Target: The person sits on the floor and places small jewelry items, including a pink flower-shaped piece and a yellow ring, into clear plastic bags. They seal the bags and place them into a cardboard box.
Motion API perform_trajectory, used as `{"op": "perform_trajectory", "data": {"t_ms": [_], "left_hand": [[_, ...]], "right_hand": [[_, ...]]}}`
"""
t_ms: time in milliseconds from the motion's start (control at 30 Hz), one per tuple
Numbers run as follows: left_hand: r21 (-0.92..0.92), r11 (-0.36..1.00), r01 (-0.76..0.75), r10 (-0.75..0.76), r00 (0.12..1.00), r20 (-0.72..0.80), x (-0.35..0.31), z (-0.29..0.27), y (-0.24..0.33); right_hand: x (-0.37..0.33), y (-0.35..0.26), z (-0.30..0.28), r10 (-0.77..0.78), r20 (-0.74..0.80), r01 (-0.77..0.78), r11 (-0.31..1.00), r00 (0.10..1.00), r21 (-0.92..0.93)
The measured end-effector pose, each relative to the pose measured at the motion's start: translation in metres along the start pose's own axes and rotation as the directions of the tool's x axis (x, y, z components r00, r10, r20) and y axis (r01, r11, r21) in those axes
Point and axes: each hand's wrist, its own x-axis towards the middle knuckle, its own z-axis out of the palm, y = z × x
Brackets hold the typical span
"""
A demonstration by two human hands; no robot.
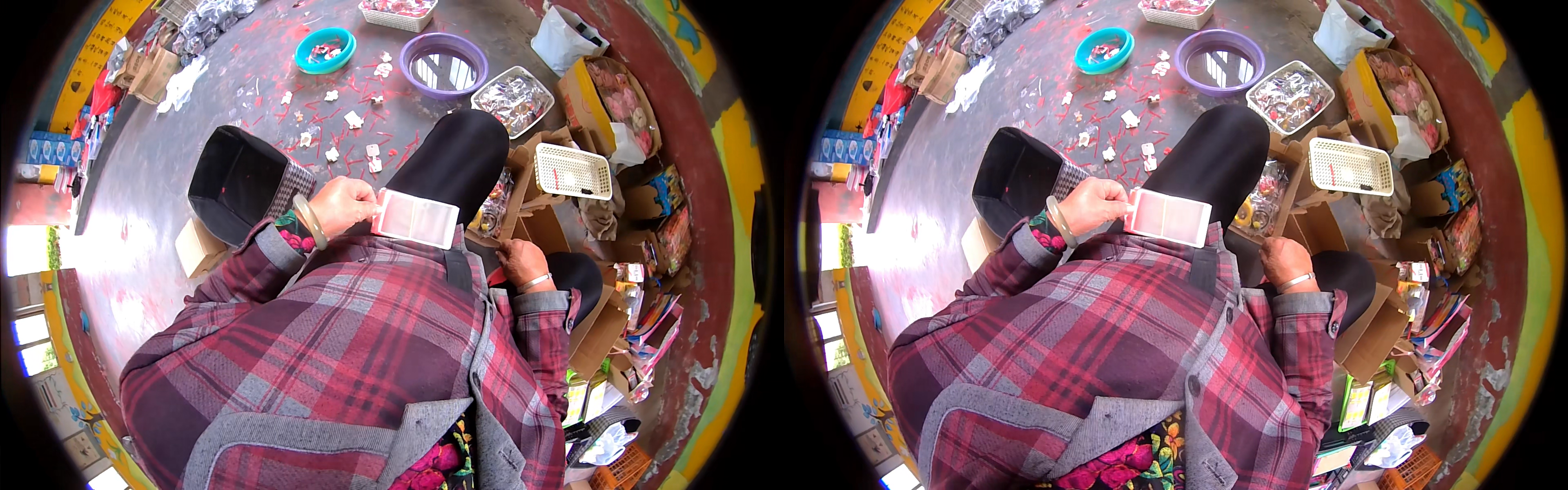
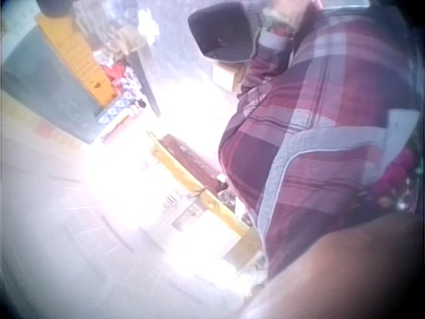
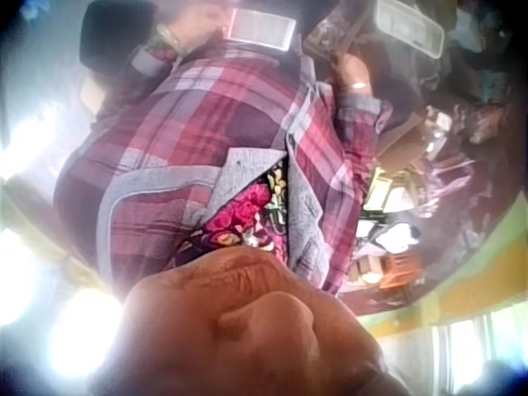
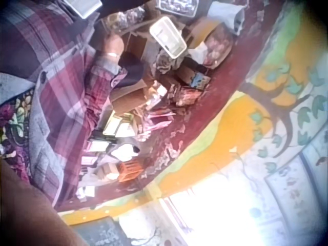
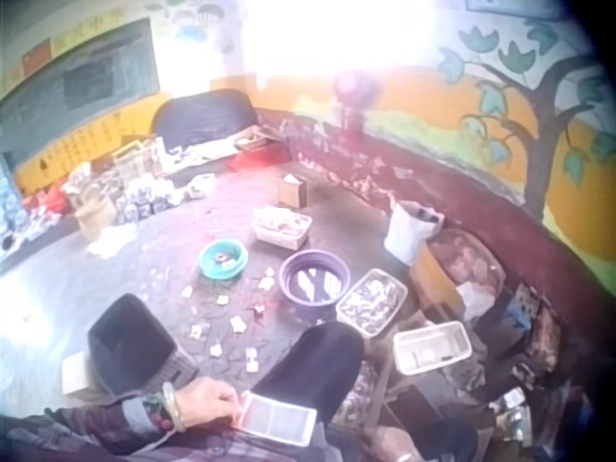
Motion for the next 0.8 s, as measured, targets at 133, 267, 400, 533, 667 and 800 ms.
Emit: {"op": "perform_trajectory", "data": {"t_ms": [133, 267, 400, 533, 667, 800], "left_hand": [[0.029, 0.999, -0.025, 0.024, 0.999, 0.040, 0.001, -0.003, 0.002], [0.042, 0.998, -0.046, 0.045, 0.999, 0.018, 0.004, 0.001, -0.006], [0.088, 0.996, 0.015, -0.015, 1.000, 0.003, 0.004, 0.001, -0.002], [-0.043, 0.998, 0.049, -0.052, 0.997, -0.059, 0.002, 0.009, -0.002], [-0.419, 0.902, 0.109, -0.084, 0.994, 0.076, 0.007, 0.016, -0.013], [-0.436, 0.891, 0.127, -0.116, 0.992, 0.053, 0.015, 0.019, -0.006]], "right_hand": [[0.006, -0.028, -0.022, -0.015, -0.179, 0.085, 0.915, 0.984, 0.395], [0.021, -0.061, -0.039, 0.025, 0.039, -0.046, 0.489, 0.999, 0.871], [0.026, -0.085, -0.045, -0.042, 0.242, -0.219, 0.294, 0.969, 0.930], [0.032, -0.091, -0.031, -0.040, 0.233, -0.219, 0.214, 0.972, 0.952], [0.033, -0.093, -0.031, -0.036, 0.221, -0.213, 0.162, 0.975, 0.963], [0.033, -0.092, -0.025, -0.029, 0.152, -0.147, 0.115, 0.988, 0.982]]}}
